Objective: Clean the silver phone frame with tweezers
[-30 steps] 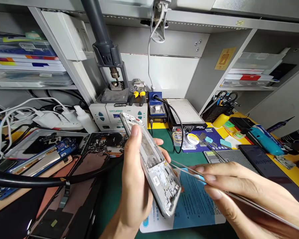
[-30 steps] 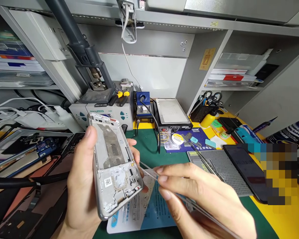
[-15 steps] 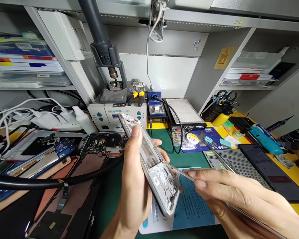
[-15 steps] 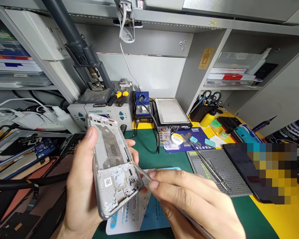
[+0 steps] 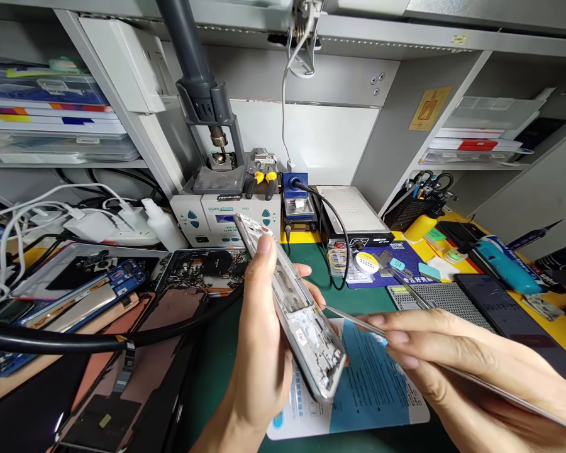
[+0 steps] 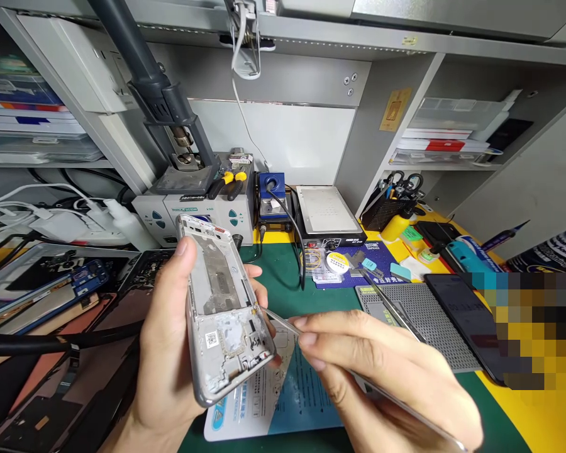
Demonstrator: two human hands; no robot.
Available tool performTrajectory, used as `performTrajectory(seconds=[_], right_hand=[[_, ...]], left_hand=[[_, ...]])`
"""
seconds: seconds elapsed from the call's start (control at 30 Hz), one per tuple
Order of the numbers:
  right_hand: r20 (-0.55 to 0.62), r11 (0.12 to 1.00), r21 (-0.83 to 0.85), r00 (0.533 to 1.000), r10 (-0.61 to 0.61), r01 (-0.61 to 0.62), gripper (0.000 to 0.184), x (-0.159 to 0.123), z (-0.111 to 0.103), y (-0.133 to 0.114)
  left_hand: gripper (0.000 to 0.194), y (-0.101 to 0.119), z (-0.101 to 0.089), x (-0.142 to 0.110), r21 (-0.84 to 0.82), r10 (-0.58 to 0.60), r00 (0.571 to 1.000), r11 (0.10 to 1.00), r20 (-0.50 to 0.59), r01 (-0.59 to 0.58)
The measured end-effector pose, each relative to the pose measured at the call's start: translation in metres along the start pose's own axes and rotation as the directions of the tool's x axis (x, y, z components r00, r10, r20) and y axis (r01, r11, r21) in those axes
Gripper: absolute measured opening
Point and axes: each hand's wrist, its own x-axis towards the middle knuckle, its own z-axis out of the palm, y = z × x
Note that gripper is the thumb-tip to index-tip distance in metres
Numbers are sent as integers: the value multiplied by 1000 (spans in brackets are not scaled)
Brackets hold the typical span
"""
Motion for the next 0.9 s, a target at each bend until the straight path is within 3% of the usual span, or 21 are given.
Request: performTrajectory(seconds=[0.27, 0.37, 0.43, 0.5, 0.67, 0.8, 0.9], right_hand=[[-159, 997, -4, 984, 75, -77, 30, -7, -1, 16], [-163, 934, 229, 935, 315, -275, 21, -4, 3, 19], [-82, 772, 478, 854, 514, -418, 17, -2, 5, 22], [-11, 621, 626, 791, 612, -472, 18, -1, 5, 24], [69, 480, 697, 716, 694, -532, 17, -15, -4, 11], [63, 460, 684, 673, 737, -566, 14, -46, -7, -20], [-62, 562, 625, 682, 728, -543, 10, -71, -3, -41]], left_hand=[[66, -5, 0, -9, -21, 166, 978, 986, 126, -164], [72, -5, -2, -5, 7, 189, 969, 981, 161, -192], [76, -4, -5, 0, 49, 157, 967, 984, 200, -170], [78, -1, -9, 6, 113, 87, 967, 987, 241, -117], [82, 2, -11, 6, 284, -145, 950, 957, 278, 63], [77, -6, -12, -1, 385, -206, 912, 921, 355, 59], [77, -14, -15, 1, 449, -258, 859, 893, 443, 37]])
